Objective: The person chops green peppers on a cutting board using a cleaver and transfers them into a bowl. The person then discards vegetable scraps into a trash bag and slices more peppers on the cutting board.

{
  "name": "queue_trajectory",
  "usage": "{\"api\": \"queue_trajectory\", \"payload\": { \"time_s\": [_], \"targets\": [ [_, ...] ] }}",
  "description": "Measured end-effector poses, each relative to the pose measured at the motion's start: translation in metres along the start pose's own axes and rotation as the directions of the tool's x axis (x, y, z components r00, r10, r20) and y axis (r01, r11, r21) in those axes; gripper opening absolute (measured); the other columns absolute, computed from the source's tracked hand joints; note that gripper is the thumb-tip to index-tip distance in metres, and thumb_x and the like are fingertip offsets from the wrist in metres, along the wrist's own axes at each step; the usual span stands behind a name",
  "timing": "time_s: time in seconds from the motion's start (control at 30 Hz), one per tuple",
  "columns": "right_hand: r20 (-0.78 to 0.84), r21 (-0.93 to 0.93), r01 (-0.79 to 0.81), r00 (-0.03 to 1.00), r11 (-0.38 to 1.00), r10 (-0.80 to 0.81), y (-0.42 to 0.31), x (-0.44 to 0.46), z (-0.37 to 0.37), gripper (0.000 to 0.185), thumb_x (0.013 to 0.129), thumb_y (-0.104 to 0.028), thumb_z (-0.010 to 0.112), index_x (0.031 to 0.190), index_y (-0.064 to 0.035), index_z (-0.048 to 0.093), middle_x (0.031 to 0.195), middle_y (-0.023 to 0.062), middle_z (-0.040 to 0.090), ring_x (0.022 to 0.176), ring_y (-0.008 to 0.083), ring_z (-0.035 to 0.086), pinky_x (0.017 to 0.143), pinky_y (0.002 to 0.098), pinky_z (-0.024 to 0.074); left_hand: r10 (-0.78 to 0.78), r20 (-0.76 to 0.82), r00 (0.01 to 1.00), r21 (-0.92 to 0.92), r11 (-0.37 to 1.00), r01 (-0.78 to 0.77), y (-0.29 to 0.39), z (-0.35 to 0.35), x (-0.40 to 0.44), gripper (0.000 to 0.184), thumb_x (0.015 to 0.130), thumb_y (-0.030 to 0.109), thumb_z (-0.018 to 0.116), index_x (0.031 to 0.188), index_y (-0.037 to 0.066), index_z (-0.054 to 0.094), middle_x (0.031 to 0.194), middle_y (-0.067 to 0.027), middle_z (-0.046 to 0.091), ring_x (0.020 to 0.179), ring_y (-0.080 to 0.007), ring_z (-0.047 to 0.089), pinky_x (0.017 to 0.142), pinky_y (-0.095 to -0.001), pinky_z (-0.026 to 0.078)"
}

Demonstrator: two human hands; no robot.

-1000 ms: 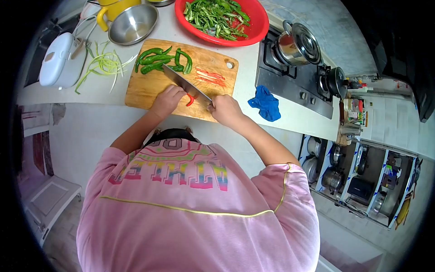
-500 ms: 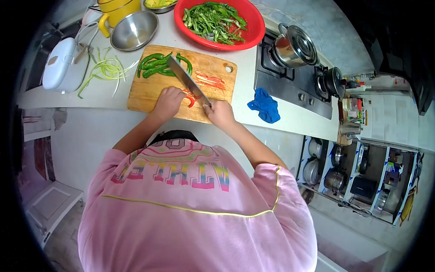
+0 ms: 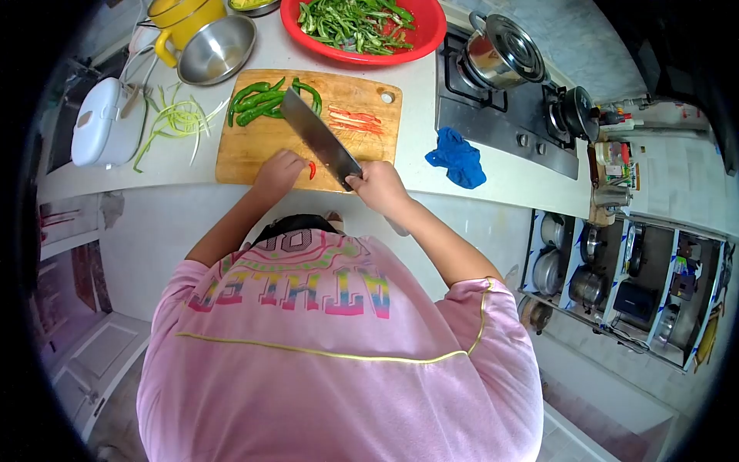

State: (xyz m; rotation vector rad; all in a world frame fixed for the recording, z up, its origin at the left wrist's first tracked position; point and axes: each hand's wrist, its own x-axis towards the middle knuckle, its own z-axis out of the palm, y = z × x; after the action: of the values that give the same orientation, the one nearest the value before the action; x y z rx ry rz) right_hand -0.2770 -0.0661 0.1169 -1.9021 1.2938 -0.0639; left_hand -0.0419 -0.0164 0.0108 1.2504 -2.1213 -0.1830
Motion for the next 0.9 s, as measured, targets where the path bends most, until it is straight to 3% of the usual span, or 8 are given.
{"api": "queue_trajectory", "payload": {
  "time_s": [0.07,0.17,0.27,0.47,0.57,0.67,0.9],
  "targets": [
    [0.017,-0.023,0.061,0.998,0.998,-0.061,-0.001,0.0,0.004,0.026,0.082,-0.02,0.064,0.072,0.004,0.061,0.05,0.0116,0.053,0.042,0.0191,0.053,0.045,0.0321,0.0427,0.017,-0.028,0.999,0.029,0.999,-0.016,0.001,0.0,-0.005,0.015,0.072,0.005,0.055,0.087,0.004,0.059,0.083,-0.0066,0.057,0.079,-0.0231,0.057,0.066,-0.0322,0.048],
    [0.037,-0.027,0.022,0.999,0.999,-0.021,-0.005,-0.001,0.009,0.026,0.081,-0.02,0.065,0.071,0.0038,0.061,0.05,0.0113,0.053,0.042,0.0187,0.051,0.045,0.0321,0.042,0.062,-0.078,0.995,0.057,0.997,-0.058,0.003,-0.002,-0.01,0.014,0.072,0.006,0.056,0.085,0.005,0.059,0.082,-0.0054,0.057,0.077,-0.0215,0.058,0.065,-0.0309,0.048],
    [0.04,-0.091,0.091,0.995,0.992,-0.088,0.001,0.002,0.017,0.025,0.08,-0.02,0.065,0.071,0.0034,0.061,0.05,0.0113,0.053,0.042,0.0187,0.051,0.045,0.0322,0.0419,0.08,-0.096,0.992,0.069,0.995,-0.074,0.004,-0.005,-0.012,0.013,0.072,0.006,0.056,0.085,0.006,0.059,0.083,-0.0045,0.058,0.078,-0.0203,0.058,0.065,-0.0295,0.049],
    [0.11,0.077,-0.125,0.987,0.989,0.117,-0.024,-0.002,0.005,0.027,0.08,-0.021,0.065,0.069,0.003,0.061,0.048,0.0127,0.052,0.042,0.0213,0.054,0.046,0.034,0.0428,0.017,-0.088,0.996,0.127,0.992,-0.005,0.01,-0.003,-0.009,0.012,0.069,0.007,0.06,0.081,0.006,0.057,0.079,-0.004,0.055,0.076,-0.0195,0.057,0.062,-0.0285,0.048],
    [0.078,-0.018,-0.052,0.996,0.999,0.053,-0.026,0.0,0.002,0.028,0.08,-0.022,0.065,0.069,0.0027,0.061,0.048,0.0134,0.052,0.043,0.0218,0.056,0.046,0.0352,0.0435,-0.003,-0.117,0.993,0.124,0.992,0.018,0.015,-0.006,-0.004,0.012,0.069,0.008,0.06,0.08,0.007,0.056,0.077,-0.0037,0.053,0.076,-0.0191,0.056,0.061,-0.0284,0.048],
    [0.094,-0.177,-0.003,0.995,0.984,0.02,-0.022,0.004,0.004,0.022,0.078,-0.02,0.064,0.071,0.0007,0.063,0.059,0.0208,0.059,0.059,0.0361,0.061,0.059,0.0437,0.0482,0.006,-0.126,0.992,0.114,0.993,0.009,0.012,-0.003,-0.006,0.011,0.069,0.008,0.061,0.079,0.007,0.057,0.077,-0.0035,0.053,0.075,-0.0187,0.056,0.061,-0.0283,0.048],
    [0.114,-0.352,0.089,0.992,0.932,-0.052,-0.026,0.01,0.006,0.019,0.076,-0.017,0.063,0.072,0.0015,0.064,0.069,0.0238,0.06,0.069,0.0397,0.061,0.065,0.0457,0.0487,0.018,-0.133,0.991,0.088,0.996,-0.006,0.009,-0.002,-0.005,0.01,0.071,0.008,0.061,0.081,0.007,0.059,0.078,-0.0027,0.054,0.075,-0.0174,0.056,0.06,-0.0285,0.048]
  ]
}}
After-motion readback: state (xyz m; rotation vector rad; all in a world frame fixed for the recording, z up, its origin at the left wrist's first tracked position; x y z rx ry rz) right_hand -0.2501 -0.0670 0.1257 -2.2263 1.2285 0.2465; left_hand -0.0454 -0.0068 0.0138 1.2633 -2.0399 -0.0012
